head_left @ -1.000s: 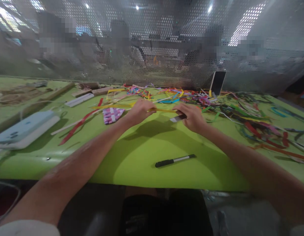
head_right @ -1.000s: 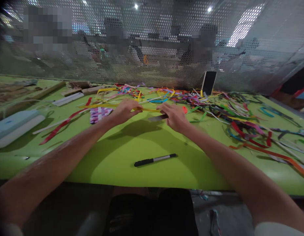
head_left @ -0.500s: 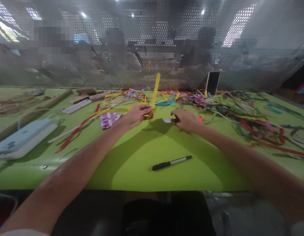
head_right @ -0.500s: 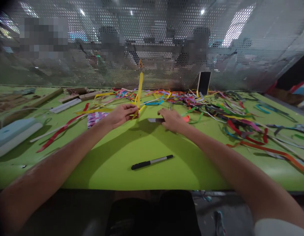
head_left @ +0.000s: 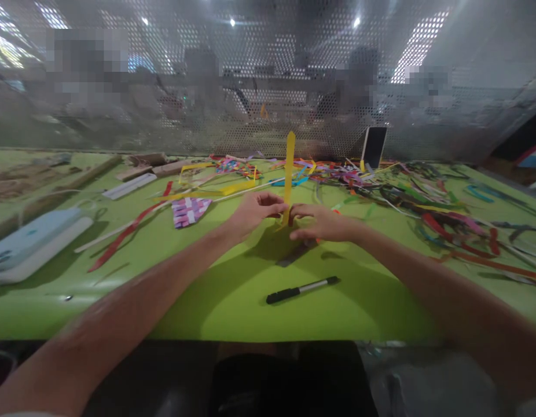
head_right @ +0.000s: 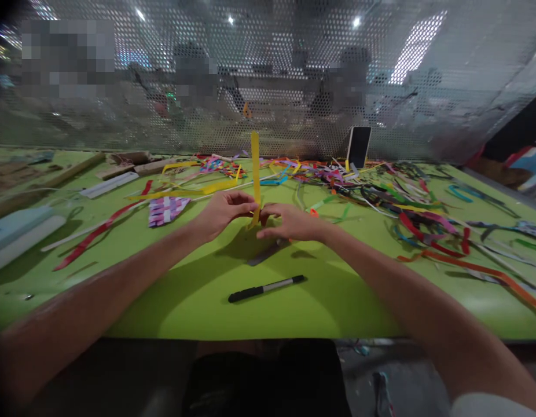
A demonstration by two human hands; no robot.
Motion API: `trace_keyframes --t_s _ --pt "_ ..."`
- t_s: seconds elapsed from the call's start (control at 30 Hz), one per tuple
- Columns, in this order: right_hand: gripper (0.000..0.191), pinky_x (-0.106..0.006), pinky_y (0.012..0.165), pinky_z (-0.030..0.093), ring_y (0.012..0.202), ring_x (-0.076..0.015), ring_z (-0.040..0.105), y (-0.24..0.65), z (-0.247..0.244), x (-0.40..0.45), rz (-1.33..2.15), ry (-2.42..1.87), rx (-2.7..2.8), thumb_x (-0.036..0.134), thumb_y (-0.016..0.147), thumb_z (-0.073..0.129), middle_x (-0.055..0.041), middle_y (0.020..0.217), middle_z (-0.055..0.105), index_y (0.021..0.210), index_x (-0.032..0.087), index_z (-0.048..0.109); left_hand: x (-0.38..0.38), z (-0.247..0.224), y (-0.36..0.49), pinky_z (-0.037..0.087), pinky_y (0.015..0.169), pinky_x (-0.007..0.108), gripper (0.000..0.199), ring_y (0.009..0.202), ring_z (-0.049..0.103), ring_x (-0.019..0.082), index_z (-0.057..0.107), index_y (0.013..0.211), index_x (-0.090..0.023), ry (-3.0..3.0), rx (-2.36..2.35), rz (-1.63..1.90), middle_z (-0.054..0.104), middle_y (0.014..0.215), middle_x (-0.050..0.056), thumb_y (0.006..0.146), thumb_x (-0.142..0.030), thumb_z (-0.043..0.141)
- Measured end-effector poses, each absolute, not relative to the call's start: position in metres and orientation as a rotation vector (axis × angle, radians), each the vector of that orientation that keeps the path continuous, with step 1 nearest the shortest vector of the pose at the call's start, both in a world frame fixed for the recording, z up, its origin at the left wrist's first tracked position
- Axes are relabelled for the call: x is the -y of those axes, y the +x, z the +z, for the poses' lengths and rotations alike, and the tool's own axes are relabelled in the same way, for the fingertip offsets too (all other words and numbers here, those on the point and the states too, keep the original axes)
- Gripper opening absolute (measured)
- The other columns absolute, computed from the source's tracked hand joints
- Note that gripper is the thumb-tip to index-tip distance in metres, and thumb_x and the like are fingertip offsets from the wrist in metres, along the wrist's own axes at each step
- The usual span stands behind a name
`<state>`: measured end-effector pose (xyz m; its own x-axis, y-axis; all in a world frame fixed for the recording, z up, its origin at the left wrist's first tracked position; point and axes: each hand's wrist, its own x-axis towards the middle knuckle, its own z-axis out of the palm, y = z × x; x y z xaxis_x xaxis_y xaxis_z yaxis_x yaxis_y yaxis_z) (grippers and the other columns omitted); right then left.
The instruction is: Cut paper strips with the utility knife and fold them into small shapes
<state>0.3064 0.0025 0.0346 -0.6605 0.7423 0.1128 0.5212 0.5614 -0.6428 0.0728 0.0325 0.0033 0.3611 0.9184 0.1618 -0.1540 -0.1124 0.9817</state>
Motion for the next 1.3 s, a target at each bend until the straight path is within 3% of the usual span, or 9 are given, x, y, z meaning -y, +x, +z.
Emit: trace_keyframes --t_s 0.1,0.17,0.33,0.73,1.1,1.3 --pt "0.056 -0.038 0.078 0.052 0.080 -0.0214 0.061 0.303 0.026 -0.008 0.756 -1.150 2.203 0.074 0.097 0.065 -0.0075 0.086 0.069 0.090 0.019 0.065 -0.033 0.003 0.073 0.058 0.080 0.032 0.032 0.075 0.068 0.014 0.081 0.083 -0.015 1.398 -0.791 1.104 0.078 0.081 0.003 0.067 -0.033 0.101" --pt "0.057 -0.036 0.072 0.049 0.074 -0.0204 0.058 0.301 0.020 -0.012 0.731 -1.179 2.086 0.076 0.095 0.065 -0.0057 0.081 0.066 0.090 0.020 0.062 -0.032 0.004 0.074 0.056 0.077 0.030 0.033 0.073 0.067 0.014 0.081 0.083 -0.015 1.418 -0.801 1.104 0.078 0.079 0.003 0.064 -0.034 0.102" --pt "0.053 -0.036 0.072 0.052 0.073 -0.0195 0.062 0.294 0.016 -0.008 0.820 -1.125 1.952 0.073 0.091 0.069 -0.0055 0.087 0.070 0.098 0.021 0.064 -0.027 0.005 0.077 0.055 0.077 0.030 0.024 0.072 0.067 0.014 0.081 0.081 -0.016 1.457 -0.811 1.065 0.078 0.078 0.003 0.068 -0.029 0.097" --pt "0.036 -0.035 0.068 0.047 0.068 -0.0183 0.056 0.292 0.018 -0.001 0.806 -1.074 1.888 0.056 0.091 0.078 -0.0018 0.074 0.065 0.086 0.023 0.066 -0.024 0.004 0.079 0.057 0.078 0.031 0.015 0.073 0.067 0.014 0.079 0.081 -0.017 1.460 -0.824 1.016 0.078 0.079 0.003 0.074 -0.024 0.091" --pt "0.054 -0.033 0.067 0.048 0.063 -0.0140 0.055 0.293 0.027 -0.004 0.855 -1.004 1.731 0.067 0.084 0.087 -0.0003 0.072 0.061 0.085 0.018 0.065 -0.025 0.006 0.079 0.058 0.075 0.030 0.013 0.073 0.068 0.015 0.079 0.079 -0.016 1.445 -0.833 0.970 0.077 0.079 0.004 0.074 -0.020 0.090" --pt "0.045 -0.032 0.069 0.049 0.064 -0.0138 0.053 0.300 0.034 -0.008 0.848 -0.997 1.610 0.057 0.083 0.089 0.0008 0.069 0.061 0.087 0.019 0.066 -0.025 0.004 0.079 0.057 0.073 0.028 0.018 0.070 0.067 0.013 0.077 0.076 -0.016 1.433 -0.839 0.947 0.078 0.077 0.004 0.071 -0.022 0.093"
